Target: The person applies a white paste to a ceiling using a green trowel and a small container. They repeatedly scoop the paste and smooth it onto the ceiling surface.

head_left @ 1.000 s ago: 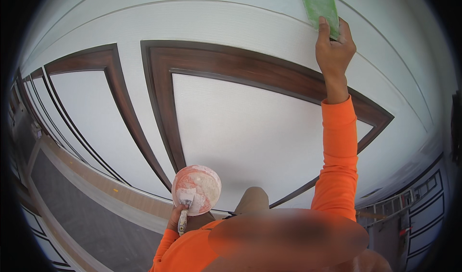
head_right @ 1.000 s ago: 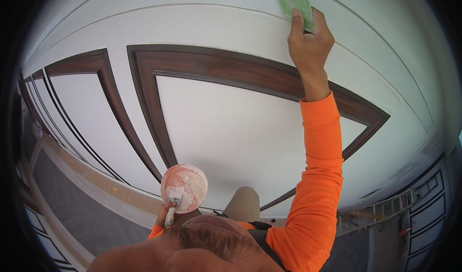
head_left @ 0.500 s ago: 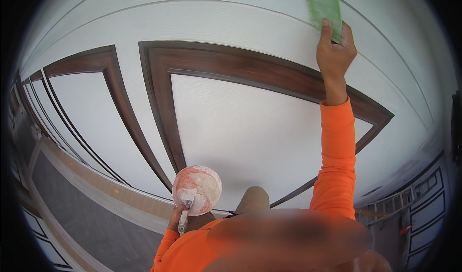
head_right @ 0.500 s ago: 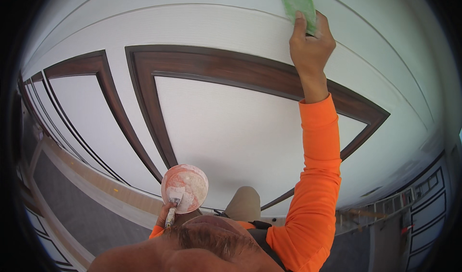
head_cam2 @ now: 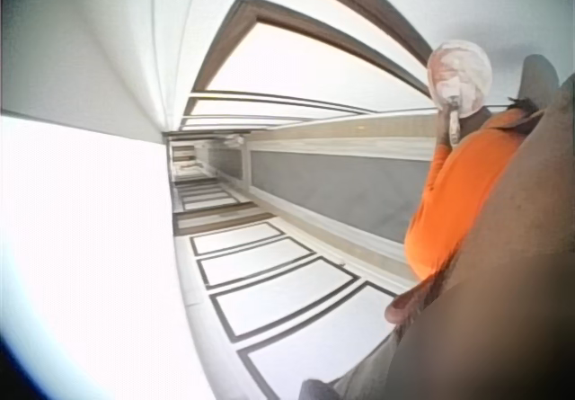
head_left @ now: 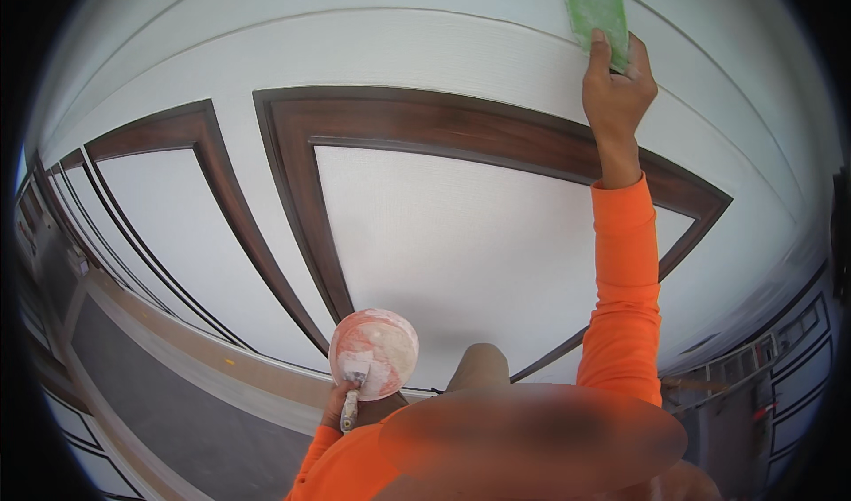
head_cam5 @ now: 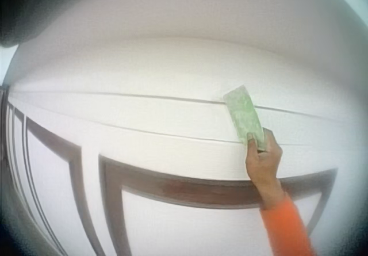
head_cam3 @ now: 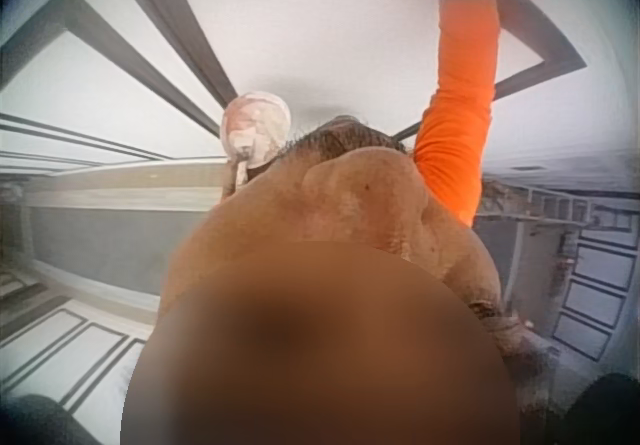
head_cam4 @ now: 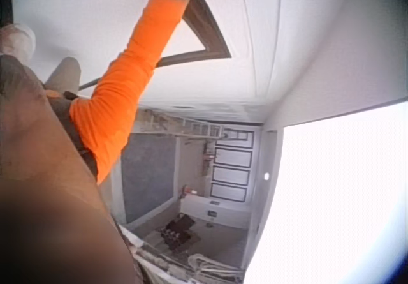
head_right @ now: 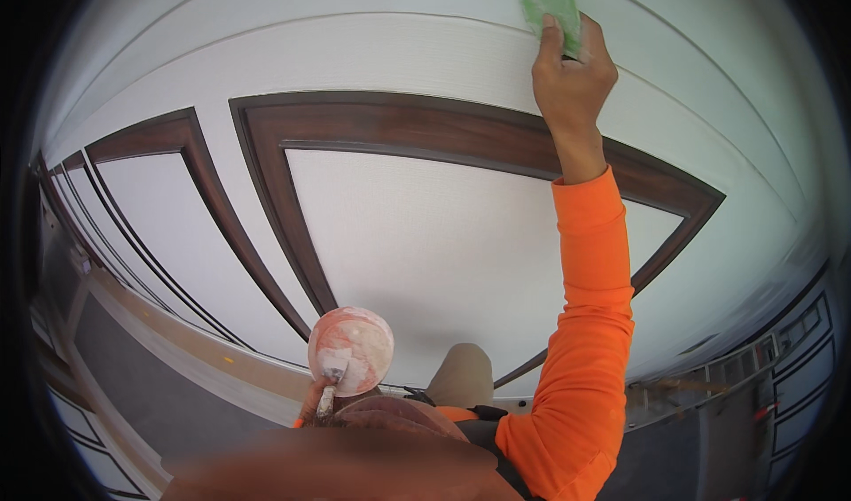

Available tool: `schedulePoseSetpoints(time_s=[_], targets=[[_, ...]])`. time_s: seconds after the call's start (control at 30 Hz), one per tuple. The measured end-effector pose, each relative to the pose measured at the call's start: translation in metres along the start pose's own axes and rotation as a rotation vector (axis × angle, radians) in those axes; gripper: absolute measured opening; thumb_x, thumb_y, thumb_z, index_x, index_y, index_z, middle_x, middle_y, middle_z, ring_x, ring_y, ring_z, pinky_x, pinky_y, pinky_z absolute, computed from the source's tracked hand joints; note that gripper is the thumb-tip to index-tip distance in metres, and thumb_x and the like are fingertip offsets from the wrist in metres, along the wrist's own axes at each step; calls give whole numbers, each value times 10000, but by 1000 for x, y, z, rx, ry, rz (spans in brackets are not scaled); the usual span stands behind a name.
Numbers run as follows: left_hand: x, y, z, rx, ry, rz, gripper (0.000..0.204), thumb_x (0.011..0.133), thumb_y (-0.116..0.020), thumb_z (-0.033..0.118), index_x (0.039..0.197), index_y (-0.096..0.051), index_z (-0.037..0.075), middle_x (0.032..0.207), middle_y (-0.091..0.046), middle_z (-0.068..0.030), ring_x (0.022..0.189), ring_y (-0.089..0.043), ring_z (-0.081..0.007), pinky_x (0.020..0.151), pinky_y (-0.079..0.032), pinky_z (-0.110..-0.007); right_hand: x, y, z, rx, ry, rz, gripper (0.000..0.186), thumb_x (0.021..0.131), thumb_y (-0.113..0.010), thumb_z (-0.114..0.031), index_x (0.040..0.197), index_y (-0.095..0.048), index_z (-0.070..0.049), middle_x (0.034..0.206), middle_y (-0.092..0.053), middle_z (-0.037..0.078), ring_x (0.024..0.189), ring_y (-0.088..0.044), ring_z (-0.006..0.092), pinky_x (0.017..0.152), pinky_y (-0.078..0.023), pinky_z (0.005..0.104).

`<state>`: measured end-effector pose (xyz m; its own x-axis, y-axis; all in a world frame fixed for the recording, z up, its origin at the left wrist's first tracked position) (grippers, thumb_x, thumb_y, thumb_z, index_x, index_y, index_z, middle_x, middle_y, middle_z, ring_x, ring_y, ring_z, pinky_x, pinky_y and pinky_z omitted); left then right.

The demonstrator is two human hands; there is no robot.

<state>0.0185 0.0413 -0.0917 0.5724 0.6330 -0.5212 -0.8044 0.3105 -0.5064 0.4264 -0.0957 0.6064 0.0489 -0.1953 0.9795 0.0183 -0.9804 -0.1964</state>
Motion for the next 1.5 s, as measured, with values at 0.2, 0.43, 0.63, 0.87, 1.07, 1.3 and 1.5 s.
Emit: schedulePoseSetpoints(time_s=[0.2,0.43,0.63,0.87,1.07,1.3,1.5], targets=[[-3,2,5,50,43,-35,415,815,-694,241,1148,-629,3,819,-627,-40,612,-591,-180,528,-486,-330,4,14,13,-62,-20,43,210,958,-680,-115,1120,-692,18,865,-752,98,696,-683,141,667,-550,284],[-35,-36,29,-34,45,-73,524,816,-691,211,1278,-562,0,965,-645,-81,771,-644,-211,657,-556,-354,0,-5,-3,45,60,38,204,955,-680,-115,1114,-698,11,882,-756,118,743,-713,184,691,-558,301],[-62,-58,48,24,20,-13,550,819,-687,204,1307,-537,-2,1008,-647,-90,805,-658,-225,690,-575,-363,0,-22,-9,-1,113,-19,195,941,-695,-115,1093,-700,7,881,-752,144,778,-737,224,698,-572,329],[-48,-40,42,100,23,-18,548,822,-685,205,1308,-532,3,1022,-649,-97,839,-678,-243,697,-592,-384,-2,-6,-12,-3,56,35,189,926,-693,-93,1088,-698,5,895,-743,147,738,-727,248,652,-565,323],[-47,-50,40,33,39,-35,504,822,-690,232,1253,-563,5,900,-651,-77,687,-651,-209,591,-564,-343,-10,-25,-11,18,173,-26,186,922,-692,-77,1088,-697,7,899,-743,146,740,-728,240,644,-569,319],[-24,-24,15,-20,103,-36,498,822,-693,252,1237,-577,2,860,-658,-66,639,-637,-180,535,-528,-299,-8,-9,-9,-6,75,31,182,921,-696,-78,1079,-694,11,892,-739,140,731,-724,249,650,-568,324],[-22,-18,13,-41,102,-72,504,828,-696,233,1261,-567,10,913,-660,-78,691,-649,-198,594,-556,-322,-14,-29,-12,33,212,-8,184,925,-699,-82,1084,-697,11,882,-739,135,727,-725,239,661,-569,318]])
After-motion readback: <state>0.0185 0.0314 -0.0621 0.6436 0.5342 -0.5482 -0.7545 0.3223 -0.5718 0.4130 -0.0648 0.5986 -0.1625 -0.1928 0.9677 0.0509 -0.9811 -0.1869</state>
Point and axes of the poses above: each hand's wrist, its own x-axis towards the middle knuckle, its own y-axis out of the back of the hand, z = x × y, the point moved 4 cm from there along x, towards the middle knuckle
